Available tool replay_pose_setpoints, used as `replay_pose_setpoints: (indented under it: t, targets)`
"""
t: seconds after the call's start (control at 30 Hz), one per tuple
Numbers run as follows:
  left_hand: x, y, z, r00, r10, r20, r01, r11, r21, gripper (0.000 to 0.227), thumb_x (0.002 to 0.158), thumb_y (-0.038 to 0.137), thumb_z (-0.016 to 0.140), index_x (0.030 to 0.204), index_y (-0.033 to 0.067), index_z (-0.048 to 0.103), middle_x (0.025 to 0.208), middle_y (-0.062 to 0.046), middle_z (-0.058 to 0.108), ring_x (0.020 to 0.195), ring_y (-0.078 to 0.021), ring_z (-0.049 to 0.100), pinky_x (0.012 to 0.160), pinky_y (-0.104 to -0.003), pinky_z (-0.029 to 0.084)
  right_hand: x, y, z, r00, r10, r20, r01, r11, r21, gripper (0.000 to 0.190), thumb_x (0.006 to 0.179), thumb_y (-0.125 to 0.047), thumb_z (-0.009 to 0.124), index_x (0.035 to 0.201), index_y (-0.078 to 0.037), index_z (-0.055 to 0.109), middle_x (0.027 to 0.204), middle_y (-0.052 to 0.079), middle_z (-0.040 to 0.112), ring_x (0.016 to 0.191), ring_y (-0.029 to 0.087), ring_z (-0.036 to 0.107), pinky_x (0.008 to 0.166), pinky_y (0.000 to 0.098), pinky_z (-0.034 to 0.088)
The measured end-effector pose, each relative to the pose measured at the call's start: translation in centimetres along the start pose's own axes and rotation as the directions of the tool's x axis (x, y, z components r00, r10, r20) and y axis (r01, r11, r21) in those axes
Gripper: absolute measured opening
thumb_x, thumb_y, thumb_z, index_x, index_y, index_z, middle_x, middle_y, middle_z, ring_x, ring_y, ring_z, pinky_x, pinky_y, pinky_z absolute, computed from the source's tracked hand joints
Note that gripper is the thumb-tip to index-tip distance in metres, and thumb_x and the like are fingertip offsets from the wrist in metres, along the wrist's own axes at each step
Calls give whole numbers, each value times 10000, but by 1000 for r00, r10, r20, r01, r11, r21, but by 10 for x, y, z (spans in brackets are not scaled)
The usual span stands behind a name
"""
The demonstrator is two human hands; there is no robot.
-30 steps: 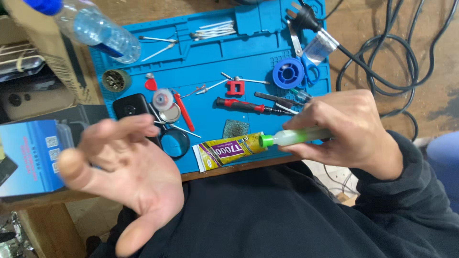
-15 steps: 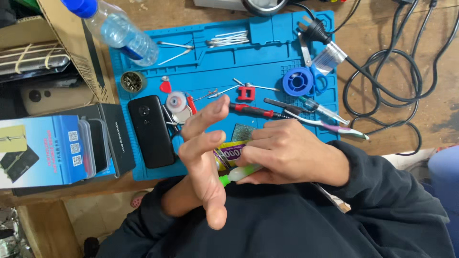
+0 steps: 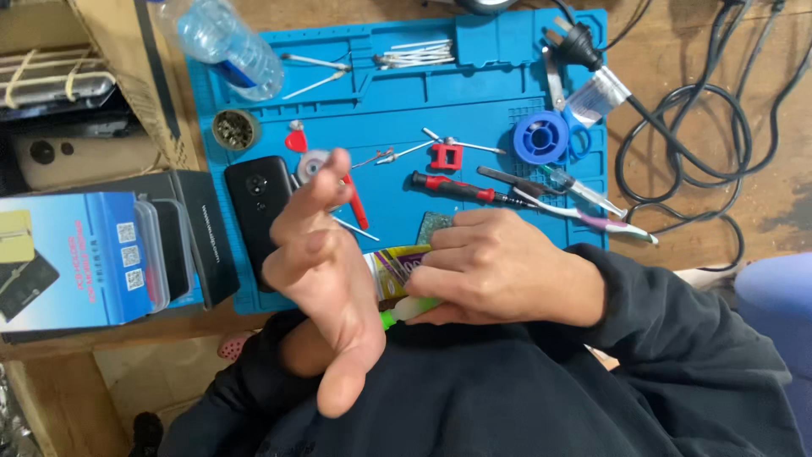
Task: The person applies adhesive from a tube onto a small red object, then uses scissors to trim a piece of clear tape. They wrap the tape around the object and place it on the workbench. The person then picks up a roll of solder and places it on the bench.
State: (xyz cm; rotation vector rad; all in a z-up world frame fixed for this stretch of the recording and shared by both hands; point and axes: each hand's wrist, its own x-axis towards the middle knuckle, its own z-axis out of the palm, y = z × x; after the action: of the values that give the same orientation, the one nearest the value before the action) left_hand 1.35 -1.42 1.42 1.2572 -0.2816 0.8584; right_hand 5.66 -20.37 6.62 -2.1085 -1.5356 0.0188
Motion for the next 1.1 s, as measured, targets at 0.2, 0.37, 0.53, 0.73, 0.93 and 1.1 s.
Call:
replay_pose_setpoints:
  t: [0.2, 0.37, 0.53, 0.73, 0.93, 1.1]
  targets:
    - [-17, -8, -20, 997, -74, 27, 73, 997, 25, 969, 954, 971, 432, 1501, 202, 651, 1577, -131, 654, 1374, -400, 748, 1198, -578, 652, 7, 10, -7, 989, 14, 148, -23, 998, 64, 445, 1206, -577, 618, 1054, -159, 593, 860, 31, 623, 772, 296, 598, 657, 457, 442]
    - [-20, -7, -35, 985, -50, 167, 26, 990, 140, 648, 1119, 779, 603, 1286, 154, 583, 1310, -132, 629, 1111, -371, 806, 1021, -446, 646, 3, 34, -44, 970, 225, 93, -200, 954, -222, 364, 1155, -540, 828, 1042, -212, 722, 892, 7, 628, 832, 269, 559, 698, 422, 422]
    - [-6, 0, -35, 909, -2, 416, -32, 997, 76, 520, 1219, 637, 513, 1219, 141, 672, 1145, -74, 748, 1023, -280, 828, 930, -404, 658, 0, 73, -73, 950, 311, 24, -239, 776, -584, 330, 1237, -543, 875, 1309, -232, 795, 1130, 27, 654, 1001, 290, 575, 837, 447, 480]
    - [10, 12, -30, 840, -41, 541, -33, 991, 126, 429, 1236, 492, 496, 1069, 186, 745, 953, 64, 821, 832, -167, 811, 826, -380, 503, -4, 116, -51, 939, 343, 11, -181, 524, -832, 459, 1211, -691, 868, 1481, -324, 816, 1359, -30, 643, 1183, 247, 563, 990, 428, 548]
    - [13, 14, -34, 822, -80, 564, 7, 991, 131, 379, 1225, 429, 539, 1059, 181, 772, 940, 28, 818, 810, -202, 757, 816, -406, 465, -1, 122, -40, 911, 408, 49, -113, 365, -924, 414, 1127, -661, 815, 1449, -403, 774, 1262, -91, 658, 1159, 194, 609, 979, 363, 543]
    - [15, 17, -32, 820, -77, 567, 6, 992, 125, 352, 1211, 389, 569, 1022, 177, 777, 903, 44, 809, 784, -186, 742, 799, -392, 452, 16, 108, -48, 900, 426, 90, -90, 385, -919, 373, 1157, -674, 779, 1412, -404, 763, 1168, -120, 676, 1071, 165, 643, 948, 349, 513]
